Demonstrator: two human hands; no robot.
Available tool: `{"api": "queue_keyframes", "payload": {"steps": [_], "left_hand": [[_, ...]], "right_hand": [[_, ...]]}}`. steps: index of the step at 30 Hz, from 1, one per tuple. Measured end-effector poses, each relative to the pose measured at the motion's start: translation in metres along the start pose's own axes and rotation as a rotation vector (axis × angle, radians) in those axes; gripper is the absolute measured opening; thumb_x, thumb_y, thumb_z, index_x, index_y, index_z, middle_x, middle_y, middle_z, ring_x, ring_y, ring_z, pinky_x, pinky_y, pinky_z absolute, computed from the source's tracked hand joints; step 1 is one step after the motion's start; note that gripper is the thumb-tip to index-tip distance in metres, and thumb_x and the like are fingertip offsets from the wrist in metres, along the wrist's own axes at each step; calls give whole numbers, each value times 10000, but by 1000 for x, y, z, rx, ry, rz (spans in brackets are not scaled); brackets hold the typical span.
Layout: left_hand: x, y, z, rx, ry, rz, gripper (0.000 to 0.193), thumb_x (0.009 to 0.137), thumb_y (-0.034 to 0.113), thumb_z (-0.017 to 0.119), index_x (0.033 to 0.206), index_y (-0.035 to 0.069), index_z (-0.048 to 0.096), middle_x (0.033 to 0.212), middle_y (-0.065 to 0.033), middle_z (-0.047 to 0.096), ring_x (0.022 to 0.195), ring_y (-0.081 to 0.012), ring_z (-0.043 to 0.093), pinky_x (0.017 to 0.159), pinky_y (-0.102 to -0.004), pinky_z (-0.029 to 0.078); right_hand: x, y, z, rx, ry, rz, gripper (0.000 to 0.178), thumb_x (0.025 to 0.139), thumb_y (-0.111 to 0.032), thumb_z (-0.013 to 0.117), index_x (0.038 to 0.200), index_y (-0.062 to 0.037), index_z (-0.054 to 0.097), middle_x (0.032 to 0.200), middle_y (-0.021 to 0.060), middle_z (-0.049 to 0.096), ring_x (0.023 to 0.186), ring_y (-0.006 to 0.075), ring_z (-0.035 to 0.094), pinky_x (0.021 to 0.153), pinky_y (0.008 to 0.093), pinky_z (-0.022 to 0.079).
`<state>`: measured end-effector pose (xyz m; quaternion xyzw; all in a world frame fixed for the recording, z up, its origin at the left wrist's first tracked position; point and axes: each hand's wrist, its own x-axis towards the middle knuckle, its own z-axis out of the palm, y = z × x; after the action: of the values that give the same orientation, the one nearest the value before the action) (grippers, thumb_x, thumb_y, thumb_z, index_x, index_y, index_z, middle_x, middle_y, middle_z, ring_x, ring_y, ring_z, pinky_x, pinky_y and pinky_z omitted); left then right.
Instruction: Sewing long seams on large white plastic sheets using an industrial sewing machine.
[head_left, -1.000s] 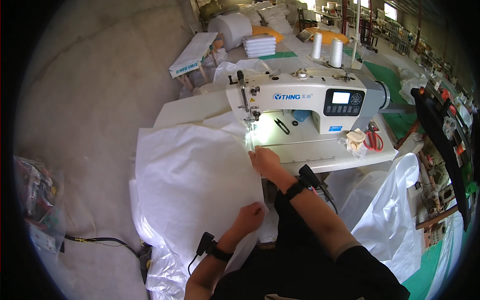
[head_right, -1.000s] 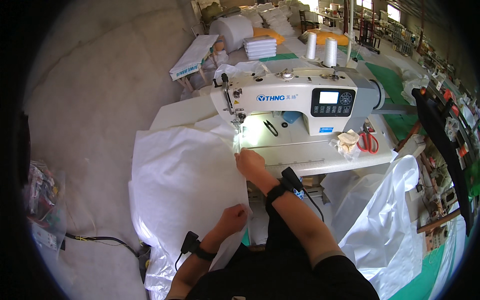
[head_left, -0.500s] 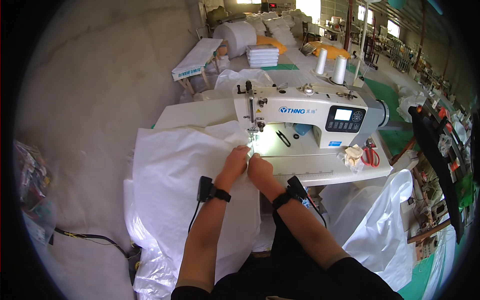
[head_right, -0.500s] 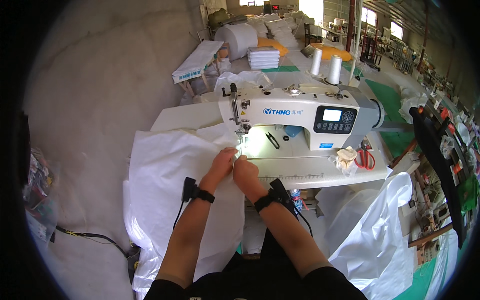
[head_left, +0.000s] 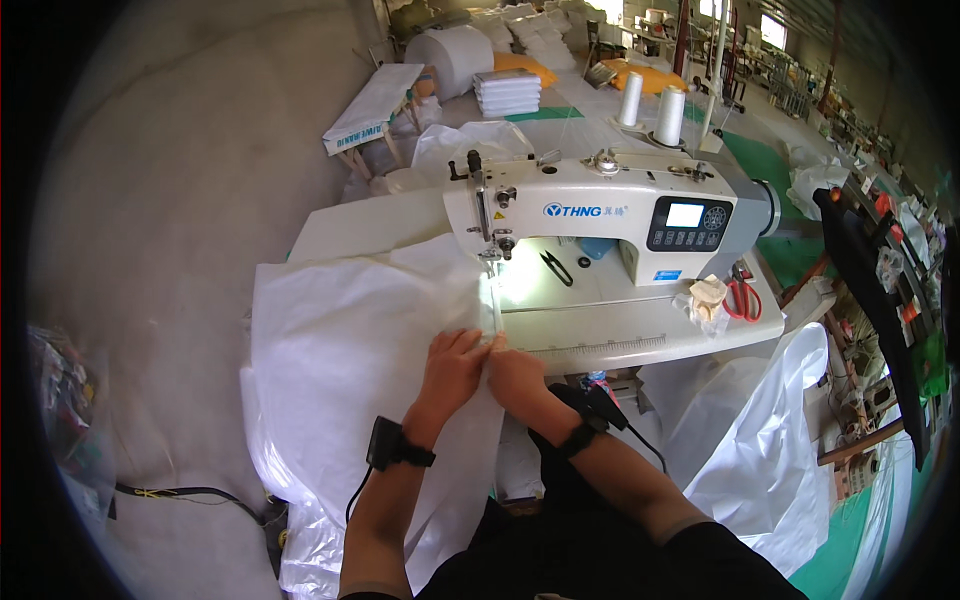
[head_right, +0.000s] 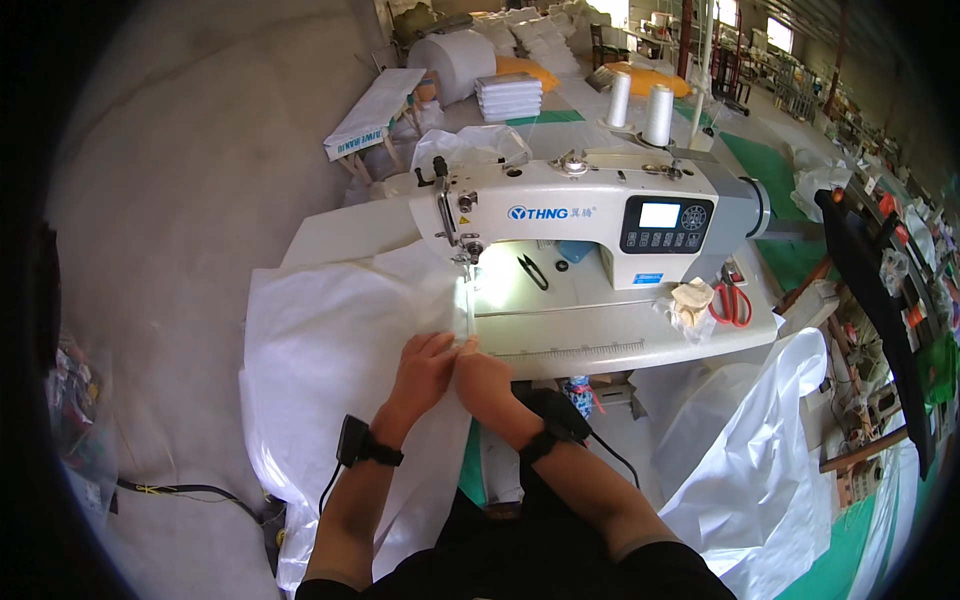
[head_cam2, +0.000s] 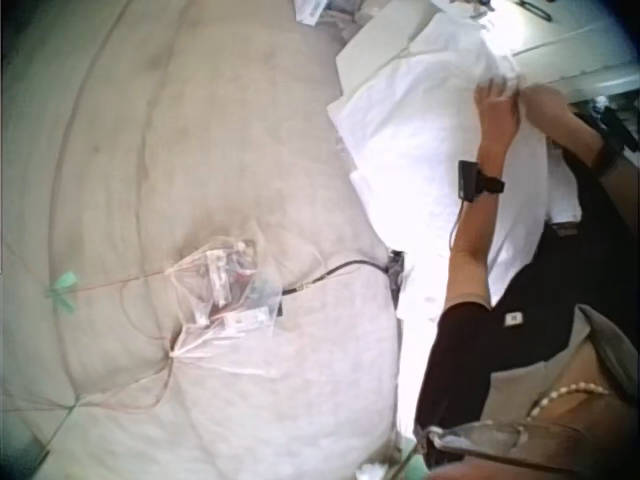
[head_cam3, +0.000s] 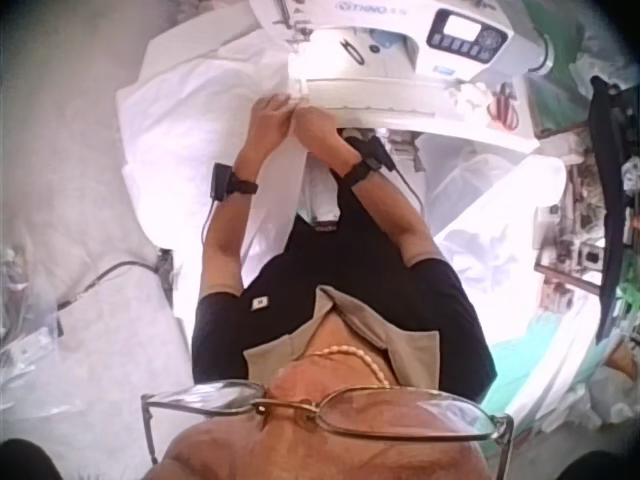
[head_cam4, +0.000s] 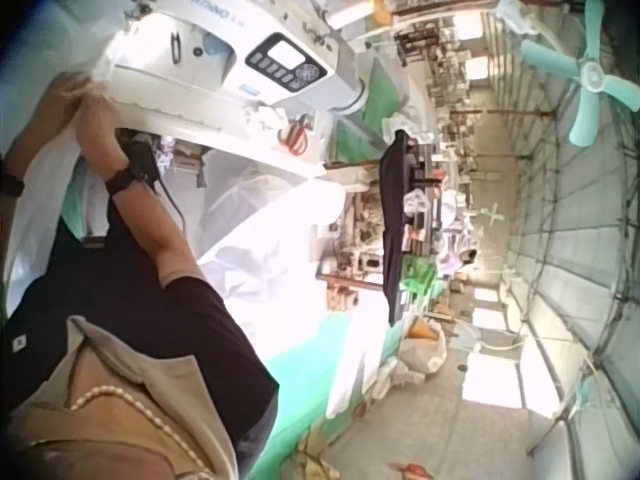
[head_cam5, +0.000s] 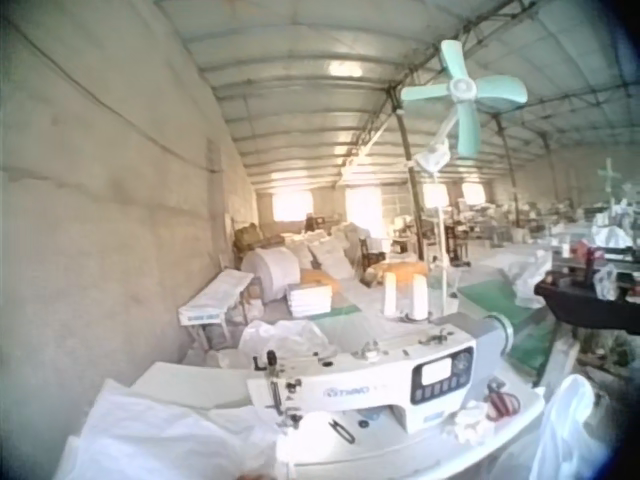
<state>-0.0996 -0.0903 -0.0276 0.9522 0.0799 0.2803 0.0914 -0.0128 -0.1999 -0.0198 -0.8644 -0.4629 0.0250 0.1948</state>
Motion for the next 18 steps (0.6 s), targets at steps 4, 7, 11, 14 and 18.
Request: {"api": "queue_keyframes", "payload": {"steps": [4, 7, 11, 14, 18], "left_hand": [[-7, -19, -4, 66, 11, -96, 322, 794, 105, 579, 1104, 167, 638, 1204, -79, 559, 1152, -285, 484, 1022, -503, 285], [9, -34, -2, 54, -23, -89, 328, 805, 131, 580, 1127, 174, 626, 1229, -97, 543, 1179, -292, 467, 1030, -539, 259], [29, -52, 4, 19, -47, -76, 333, 814, 164, 569, 1143, 173, 619, 1242, -100, 533, 1183, -283, 465, 1026, -551, 257], [47, -60, 12, 35, -42, -55, 329, 831, 200, 554, 1154, 175, 615, 1246, -101, 529, 1185, -281, 464, 1028, -552, 253], [61, -67, 24, 162, -20, -59, 320, 860, 279, 533, 1148, 166, 617, 1256, -95, 519, 1187, -271, 459, 1016, -557, 258]], "right_hand": [[29, -9, 5, 23, -69, 8, 519, 796, -82, 521, 1262, 125, 422, 788, 166, 667, 715, 288, 672, 607, 378, 525], [48, -7, 7, 20, -59, 24, 488, 801, -80, 515, 1232, 138, 440, 788, 162, 669, 720, 288, 672, 607, 377, 525], [66, -5, 6, 27, -10, 85, 419, 814, -85, 503, 1176, 126, 483, 788, 153, 672, 733, 298, 671, 621, 383, 525], [80, 3, 10, 63, 47, 134, 330, 820, -86, 493, 1107, 72, 536, 797, 164, 669, 751, 305, 668, 649, 395, 524], [90, 15, 12, 163, -3, 136, 249, 825, -92, 479, 1029, 21, 566, 829, 188, 664, 788, 328, 660, 689, 421, 518]]}}
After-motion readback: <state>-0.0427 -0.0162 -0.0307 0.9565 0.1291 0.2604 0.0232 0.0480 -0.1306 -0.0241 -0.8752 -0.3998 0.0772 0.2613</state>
